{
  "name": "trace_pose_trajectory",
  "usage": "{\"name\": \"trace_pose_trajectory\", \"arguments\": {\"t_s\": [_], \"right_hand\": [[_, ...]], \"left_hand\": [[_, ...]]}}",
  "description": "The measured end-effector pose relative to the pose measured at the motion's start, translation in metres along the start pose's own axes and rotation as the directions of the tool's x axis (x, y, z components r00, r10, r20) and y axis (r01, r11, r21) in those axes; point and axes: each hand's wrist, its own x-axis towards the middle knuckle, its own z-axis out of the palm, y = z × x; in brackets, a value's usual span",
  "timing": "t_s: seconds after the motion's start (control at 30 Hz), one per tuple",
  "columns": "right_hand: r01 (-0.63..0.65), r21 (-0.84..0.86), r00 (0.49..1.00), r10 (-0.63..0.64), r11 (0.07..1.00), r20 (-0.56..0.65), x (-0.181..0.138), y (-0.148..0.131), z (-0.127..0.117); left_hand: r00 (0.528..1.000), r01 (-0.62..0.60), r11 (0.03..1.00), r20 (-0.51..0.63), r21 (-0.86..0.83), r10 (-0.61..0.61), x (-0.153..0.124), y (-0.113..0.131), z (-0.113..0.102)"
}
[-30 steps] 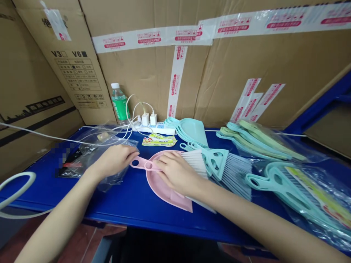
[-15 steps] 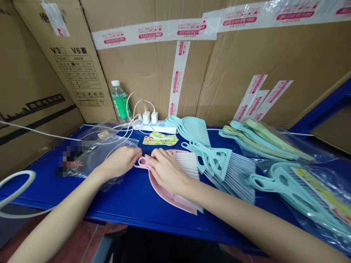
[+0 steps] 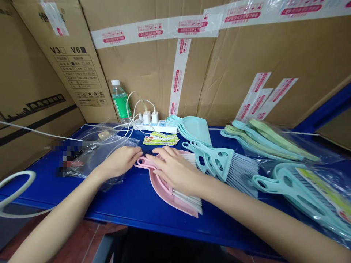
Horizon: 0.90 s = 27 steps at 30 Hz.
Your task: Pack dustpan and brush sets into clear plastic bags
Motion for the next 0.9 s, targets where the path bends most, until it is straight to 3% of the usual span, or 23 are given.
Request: {"name": "trace_pose_trajectory", "arguments": {"t_s": [0.2, 0.4, 0.77, 0.9], "right_hand": [[-0.057, 0.065, 0.985, 0.046, 0.996, 0.169, -0.032, 0.017, -0.005], [-0.114, 0.121, 0.968, 0.082, 0.986, 0.236, -0.032, 0.014, 0.008], [-0.156, 0.182, 0.974, 0.12, 0.971, 0.191, -0.032, 0.009, 0.02], [-0.152, 0.207, 0.981, 0.123, 0.966, 0.149, -0.033, 0.009, 0.021]], "left_hand": [[1.0, -0.016, 1.0, 0.015, -0.02, 0.017, 0.001, 0.001, 0.0], [1.0, -0.019, 0.999, 0.008, -0.042, 0.02, 0.0, 0.001, 0.0], [0.999, -0.022, 0.996, 0.021, -0.086, 0.024, 0.002, 0.0, 0.002], [0.999, 0.0, 0.985, 0.04, -0.174, 0.007, 0.004, -0.002, 0.006]]}}
